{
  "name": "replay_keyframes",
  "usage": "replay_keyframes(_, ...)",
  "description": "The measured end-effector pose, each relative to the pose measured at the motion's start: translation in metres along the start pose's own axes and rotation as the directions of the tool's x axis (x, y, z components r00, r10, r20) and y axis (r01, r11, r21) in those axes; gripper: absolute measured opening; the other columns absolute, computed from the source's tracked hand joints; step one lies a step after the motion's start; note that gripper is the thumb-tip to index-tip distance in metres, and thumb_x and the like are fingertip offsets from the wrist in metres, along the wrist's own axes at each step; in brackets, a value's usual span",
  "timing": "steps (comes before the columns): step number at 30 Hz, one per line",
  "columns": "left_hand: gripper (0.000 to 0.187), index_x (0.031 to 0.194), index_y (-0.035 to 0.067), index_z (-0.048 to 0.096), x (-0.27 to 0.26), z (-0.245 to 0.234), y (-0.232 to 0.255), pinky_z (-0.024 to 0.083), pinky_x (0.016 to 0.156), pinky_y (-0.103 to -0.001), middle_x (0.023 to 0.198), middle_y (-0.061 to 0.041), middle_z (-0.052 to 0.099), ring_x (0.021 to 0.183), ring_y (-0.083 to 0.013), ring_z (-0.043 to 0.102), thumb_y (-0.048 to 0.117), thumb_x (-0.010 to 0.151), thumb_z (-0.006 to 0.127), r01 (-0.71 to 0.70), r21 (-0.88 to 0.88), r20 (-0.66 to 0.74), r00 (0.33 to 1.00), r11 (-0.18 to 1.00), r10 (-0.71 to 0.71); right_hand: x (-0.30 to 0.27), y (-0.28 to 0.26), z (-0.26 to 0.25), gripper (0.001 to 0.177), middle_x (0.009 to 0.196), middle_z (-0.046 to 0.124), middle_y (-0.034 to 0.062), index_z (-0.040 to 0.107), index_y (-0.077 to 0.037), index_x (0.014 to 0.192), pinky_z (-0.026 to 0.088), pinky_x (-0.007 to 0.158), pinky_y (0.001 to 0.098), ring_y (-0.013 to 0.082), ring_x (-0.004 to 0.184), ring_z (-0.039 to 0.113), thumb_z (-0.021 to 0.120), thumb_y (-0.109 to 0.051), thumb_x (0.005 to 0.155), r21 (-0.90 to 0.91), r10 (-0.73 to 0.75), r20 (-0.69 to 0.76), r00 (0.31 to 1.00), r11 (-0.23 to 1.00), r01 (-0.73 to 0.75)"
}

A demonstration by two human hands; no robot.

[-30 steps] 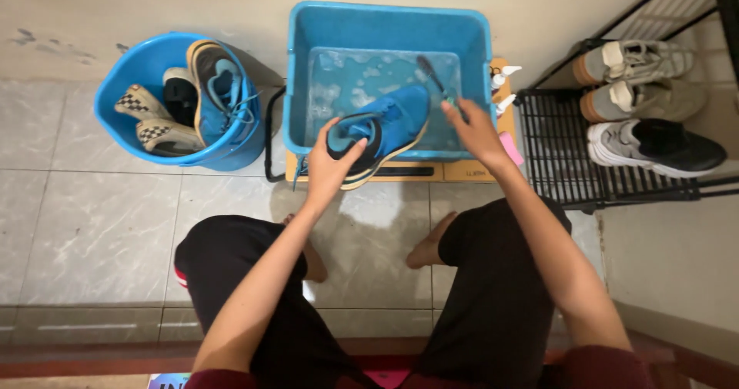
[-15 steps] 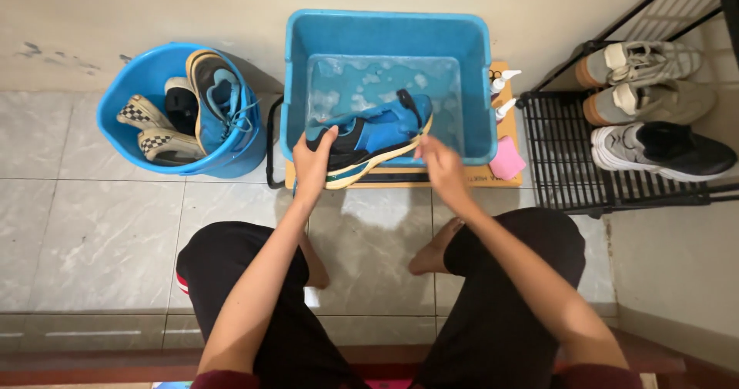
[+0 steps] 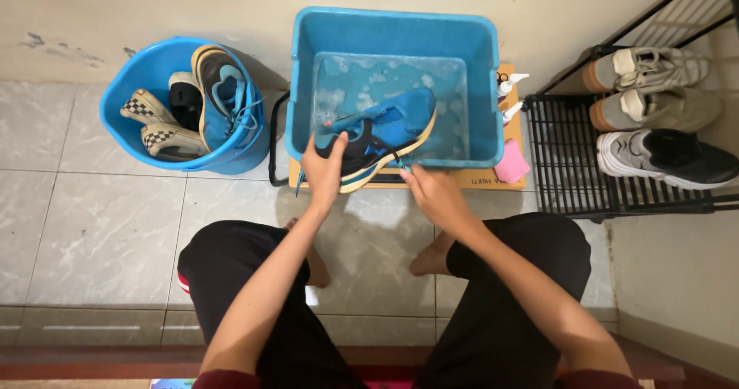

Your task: Hand-washing a blue and black sneaker using a brush and soapy water in a plastic basin.

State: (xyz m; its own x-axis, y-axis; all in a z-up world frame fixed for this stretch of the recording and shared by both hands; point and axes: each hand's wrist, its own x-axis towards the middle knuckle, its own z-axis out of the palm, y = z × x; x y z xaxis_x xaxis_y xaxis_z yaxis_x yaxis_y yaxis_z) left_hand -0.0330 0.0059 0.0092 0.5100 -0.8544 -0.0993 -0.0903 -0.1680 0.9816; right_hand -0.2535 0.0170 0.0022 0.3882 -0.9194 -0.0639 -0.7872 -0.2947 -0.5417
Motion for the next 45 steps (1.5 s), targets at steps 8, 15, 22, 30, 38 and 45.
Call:
replay_keyframes(8, 0.046, 0.126, 0.018, 0.071, -0.013, 0.005, -0.021, 0.052, 0.098, -0.047, 0.115, -0.017, 0.075, 0.115, -0.0346, 0.068, 0.023, 0.081, 0.082, -0.162, -0.007, -0.058, 0.985, 0.987, 0.161, 0.004, 0.021, -0.001, 0.053, 0.085, 0.074, 0.0282, 0.069, -0.001, 0.111, 0.054, 0.078, 0.0553, 0.0459, 0.088, 0.073, 0.039, -0.044, 0.11, -0.143, 0.135, 0.018, 0.991, 0.981, -0.131)
replay_keyframes(15, 0.053, 0.126, 0.027, 0.071, -0.018, 0.008, -0.03, 0.055, 0.095, -0.044, 0.111, -0.01, 0.077, 0.11, -0.0321, 0.071, 0.026, 0.075, 0.085, -0.219, 0.109, -0.036, 0.974, 0.97, 0.224, 0.022, 0.084, 0.004, 0.061, 0.083, 0.074, 0.0252, 0.07, -0.005, 0.107, 0.056, 0.076, 0.0568, 0.0452, 0.088, 0.075, 0.03, -0.052, 0.111, -0.36, 0.312, 0.026, 0.95, 0.889, -0.282)
replay_keyframes(22, 0.051, 0.125, 0.023, 0.071, -0.018, 0.004, -0.024, 0.054, 0.095, -0.045, 0.11, -0.013, 0.077, 0.108, -0.0339, 0.071, 0.024, 0.077, 0.084, -0.251, 0.064, -0.018, 0.967, 0.966, 0.253, -0.007, 0.029, -0.006, 0.047, 0.086, 0.07, 0.0339, 0.067, 0.002, 0.101, 0.051, 0.08, 0.0633, 0.0538, 0.095, 0.068, 0.04, -0.036, 0.11, 0.035, 0.201, -0.027, 0.979, 0.979, -0.2)
replay_keyframes(30, 0.055, 0.128, 0.02, 0.069, -0.022, 0.004, -0.028, 0.054, 0.097, -0.043, 0.117, -0.011, 0.075, 0.111, -0.0326, 0.07, 0.02, 0.075, 0.085, -0.341, 0.059, -0.027, 0.939, 0.938, 0.343, -0.013, 0.001, -0.019, 0.051, 0.094, 0.072, 0.0345, 0.067, 0.002, 0.117, 0.053, 0.085, 0.0602, 0.0516, 0.099, 0.071, 0.035, -0.037, 0.11, -0.1, 0.235, 0.151, 0.96, 0.97, -0.221)
replay_keyframes(38, 0.055, 0.129, 0.02, 0.068, -0.021, 0.006, -0.029, 0.053, 0.097, -0.044, 0.119, -0.009, 0.075, 0.112, -0.0326, 0.07, 0.021, 0.077, 0.085, -0.343, 0.076, -0.021, 0.938, 0.936, 0.345, 0.015, 0.083, 0.002, 0.06, 0.087, 0.074, 0.0288, 0.067, -0.003, 0.109, 0.056, 0.081, 0.0587, 0.0484, 0.092, 0.074, 0.03, -0.049, 0.113, -0.333, 0.297, 0.046, 0.954, 0.905, -0.266)
replay_keyframes(45, 0.053, 0.127, 0.022, 0.069, -0.015, 0.006, -0.018, 0.054, 0.095, -0.048, 0.113, -0.014, 0.076, 0.11, -0.0371, 0.07, 0.033, 0.078, 0.085, -0.188, 0.146, 0.007, 0.982, 0.971, 0.189, 0.037, 0.105, 0.0, 0.062, 0.083, 0.072, 0.0309, 0.065, -0.003, 0.102, 0.055, 0.079, 0.0623, 0.0546, 0.088, 0.072, 0.03, -0.053, 0.114, -0.323, 0.268, -0.069, 0.961, 0.905, -0.276)
